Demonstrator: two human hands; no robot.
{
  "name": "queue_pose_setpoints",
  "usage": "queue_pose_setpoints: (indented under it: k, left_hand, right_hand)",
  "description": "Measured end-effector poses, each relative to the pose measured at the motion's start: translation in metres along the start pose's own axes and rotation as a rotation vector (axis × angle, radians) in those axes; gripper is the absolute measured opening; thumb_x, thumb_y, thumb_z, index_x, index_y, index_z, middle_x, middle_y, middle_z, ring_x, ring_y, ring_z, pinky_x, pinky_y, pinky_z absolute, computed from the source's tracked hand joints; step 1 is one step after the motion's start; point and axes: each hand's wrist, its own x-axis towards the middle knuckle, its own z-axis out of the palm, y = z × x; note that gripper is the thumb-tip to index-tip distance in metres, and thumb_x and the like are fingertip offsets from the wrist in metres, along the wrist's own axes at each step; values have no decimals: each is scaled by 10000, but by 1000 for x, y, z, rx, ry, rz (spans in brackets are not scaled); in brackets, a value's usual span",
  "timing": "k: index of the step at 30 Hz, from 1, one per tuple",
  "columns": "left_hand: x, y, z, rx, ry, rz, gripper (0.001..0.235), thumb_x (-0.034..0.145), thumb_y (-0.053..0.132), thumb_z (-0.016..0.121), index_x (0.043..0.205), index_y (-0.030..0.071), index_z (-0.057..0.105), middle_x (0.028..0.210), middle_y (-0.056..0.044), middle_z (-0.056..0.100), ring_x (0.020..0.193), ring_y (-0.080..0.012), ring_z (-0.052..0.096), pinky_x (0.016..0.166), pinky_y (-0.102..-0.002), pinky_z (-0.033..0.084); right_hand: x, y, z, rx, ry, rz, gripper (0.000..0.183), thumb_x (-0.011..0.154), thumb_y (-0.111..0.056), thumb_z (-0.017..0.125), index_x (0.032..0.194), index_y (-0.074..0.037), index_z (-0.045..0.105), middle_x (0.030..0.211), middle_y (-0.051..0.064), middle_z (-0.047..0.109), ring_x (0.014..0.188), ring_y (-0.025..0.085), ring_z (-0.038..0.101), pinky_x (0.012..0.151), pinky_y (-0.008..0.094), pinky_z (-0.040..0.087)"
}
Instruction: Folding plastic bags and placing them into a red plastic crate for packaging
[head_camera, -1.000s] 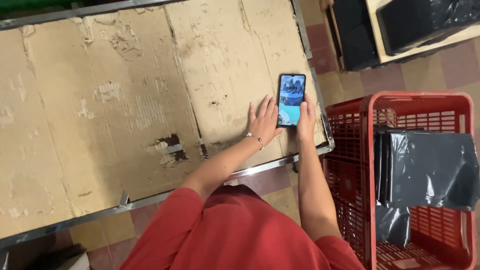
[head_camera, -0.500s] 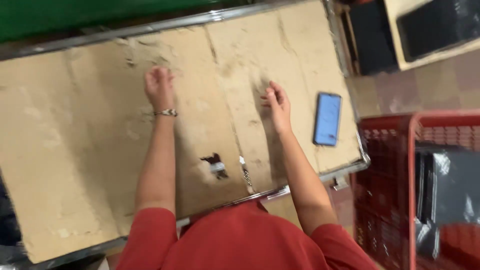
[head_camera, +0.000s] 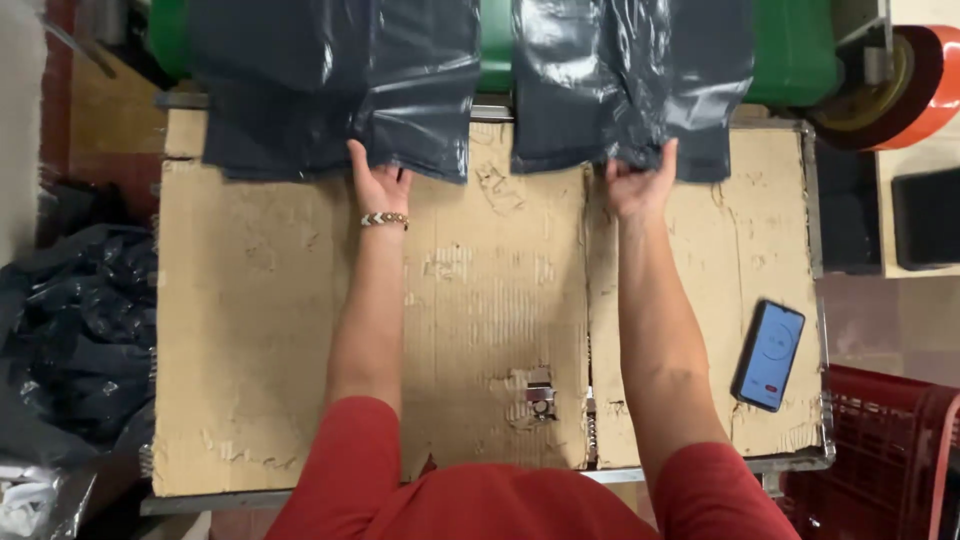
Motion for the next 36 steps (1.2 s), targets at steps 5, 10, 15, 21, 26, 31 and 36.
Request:
queue_pose_setpoints:
  k: [5, 10, 15, 21, 26, 31, 36]
  left_hand:
    - [-120, 21, -18, 287, 511, 72, 652, 718, 478, 917, 1184, 144, 607, 1059, -103, 753, 861, -161, 756, 605, -202, 615]
    - [-239, 50, -66, 110, 474, 305, 421, 743, 174, 926, 1066, -29, 749, 1004, -243, 755, 886, -347, 772, 712, -444, 657]
    - [-390, 77, -102, 278, 610, 348, 462, 726, 207, 956, 1077, -7, 744, 957, -229, 741, 845, -319, 772, 681, -414, 658]
    - [-552, 95, -116, 1020, 149, 919, 481, 922, 183, 709, 1324, -56, 594, 1446, -147, 571, 1346, -257, 539, 1178, -414, 430]
    - [-625, 136, -90, 1250, 63, 1251, 359, 935, 301, 663, 752, -7, 639, 772, -73, 652, 770, -198, 649, 772, -366, 512]
    - [-582, 185, -64, 1493, 100, 1556, 537, 784, 473, 817, 717, -24, 624, 700, -220, 639, 702, -362, 668, 598, -440, 491]
    - [-401, 229, 77, 1528, -537, 1319, 402, 1034, 285, 674, 742, 28, 571, 715, -210, 616, 777, -456, 649, 639, -535, 488]
  right_hand:
    - [-82, -10, -39, -157, 215, -68, 242, 812, -104, 850, 1000, -4, 734, 1016, 224, 766, 909, 347, 790, 842, 435, 666]
    - [-247, 15, -155, -503, 129, 223, 283, 924, -369, 730, 1013, -101, 713, 887, 103, 756, 757, 220, 746, 673, 320, 621]
    - [-357, 72, -135, -1286, -460, 246, 217, 850, -120, 853, 1001, -58, 710, 750, 119, 684, 582, 227, 689, 463, 323, 554]
    - [-382, 131, -41, -1364, -803, -400, 228, 1017, -19, 465, 876, -95, 627, 986, 46, 587, 958, 167, 601, 938, 289, 490]
    - [-449, 105, -72, -1346, -1521, -589, 115, 996, -252, 618, 964, -141, 622, 1115, 84, 713, 1243, 317, 660, 1184, 557, 301]
    - [-441, 82, -106, -1261, -1318, -31, 159, 854, -189, 772, 907, -69, 684, 945, 93, 765, 920, 233, 728, 839, 384, 581]
    - [-302, 120, -73, -1272, -868, -331, 410, 735, 136, 680, 1136, 53, 694, 1143, 171, 696, 1132, 231, 612, 1037, 439, 476]
